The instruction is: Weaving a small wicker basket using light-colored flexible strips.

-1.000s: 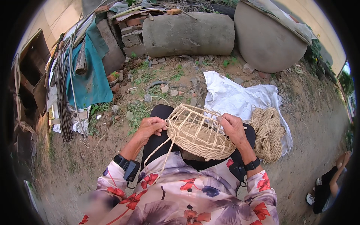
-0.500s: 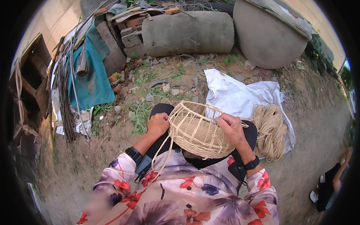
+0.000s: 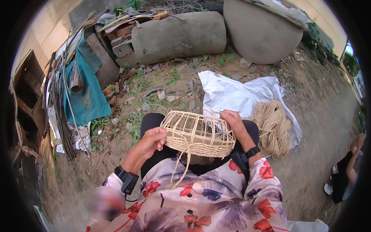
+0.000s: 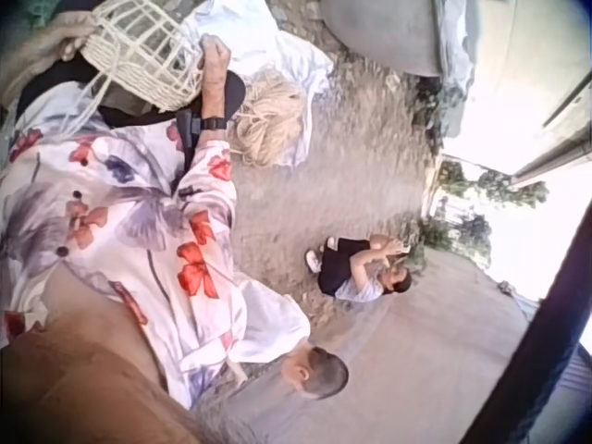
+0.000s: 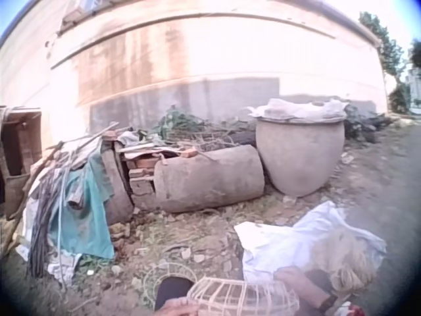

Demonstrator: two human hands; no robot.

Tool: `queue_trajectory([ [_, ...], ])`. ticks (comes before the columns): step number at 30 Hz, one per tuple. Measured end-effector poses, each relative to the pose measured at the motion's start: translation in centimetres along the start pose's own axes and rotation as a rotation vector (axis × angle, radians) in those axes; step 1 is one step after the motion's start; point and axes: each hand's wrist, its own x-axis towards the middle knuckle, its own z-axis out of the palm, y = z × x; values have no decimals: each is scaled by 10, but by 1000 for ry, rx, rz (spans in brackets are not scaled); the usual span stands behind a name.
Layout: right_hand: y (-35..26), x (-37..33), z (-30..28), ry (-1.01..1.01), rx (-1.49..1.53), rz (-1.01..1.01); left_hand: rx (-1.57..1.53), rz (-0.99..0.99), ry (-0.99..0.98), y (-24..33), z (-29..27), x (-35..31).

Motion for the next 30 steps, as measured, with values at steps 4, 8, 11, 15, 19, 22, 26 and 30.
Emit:
queue_trajectory([
  [4,-1,0,-1,15,31,15,62,104,60,2,4,3],
  [8,10,0,-10,58,41,8,345,193,325,3,-7,11],
  [11,9,-1,-8,84,125,23,1150,515,841,-7,-77,13],
  [15,13,-3,-15,103,98,21,877,368,1200,-40,-190,0],
  [19,20,3,-12,85,92,0,330,248,1302,-87,-323,-49],
  [22,11,2,-7,55,105,24,158,409,1205,-88,-355,-55],
  [26,-5,2,-5,-19,90,45,-772,525,1045,-55,-350,-41],
  [30,-31,-2,0,-67,-67,24,-671,423,565,-14,-235,-22],
])
